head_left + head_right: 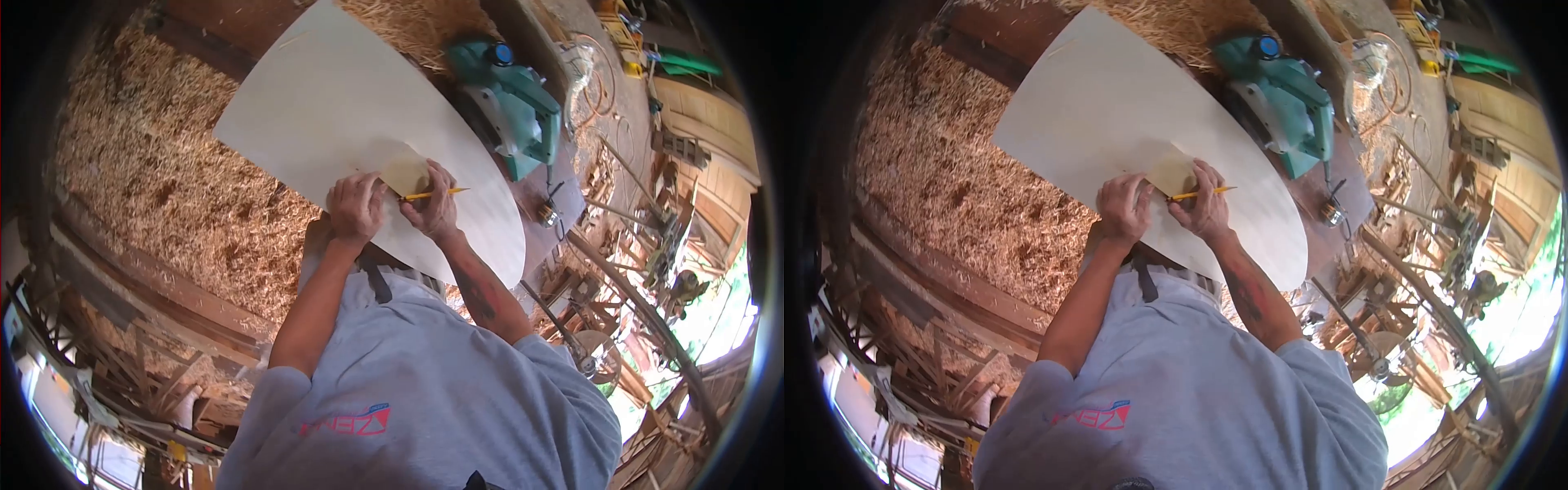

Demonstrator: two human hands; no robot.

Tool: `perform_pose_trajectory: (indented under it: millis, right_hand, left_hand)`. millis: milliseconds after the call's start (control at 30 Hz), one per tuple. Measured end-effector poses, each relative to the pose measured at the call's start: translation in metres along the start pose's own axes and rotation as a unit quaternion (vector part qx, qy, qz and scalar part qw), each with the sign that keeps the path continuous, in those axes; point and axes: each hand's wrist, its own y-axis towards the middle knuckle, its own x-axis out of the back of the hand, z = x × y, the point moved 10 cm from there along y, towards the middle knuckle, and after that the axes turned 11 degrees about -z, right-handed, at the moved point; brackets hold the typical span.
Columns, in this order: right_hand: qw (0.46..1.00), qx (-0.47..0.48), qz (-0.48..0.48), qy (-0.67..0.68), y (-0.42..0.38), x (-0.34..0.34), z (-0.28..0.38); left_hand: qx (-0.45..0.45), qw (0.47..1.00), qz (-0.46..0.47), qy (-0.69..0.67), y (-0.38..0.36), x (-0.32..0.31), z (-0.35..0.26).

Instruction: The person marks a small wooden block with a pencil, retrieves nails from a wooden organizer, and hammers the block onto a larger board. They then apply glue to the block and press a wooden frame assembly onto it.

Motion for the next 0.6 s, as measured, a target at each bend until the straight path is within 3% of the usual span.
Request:
perform_pose_trajectory:
  millis: [600]
  right_hand:
    - [1.000,0.003,-0.001,0.023,0.0019,-0.0022,0.0020]
  left_hand:
    - [0.000,1.000,-0.013,0.008,-0.0003,0.0024,0.0003]
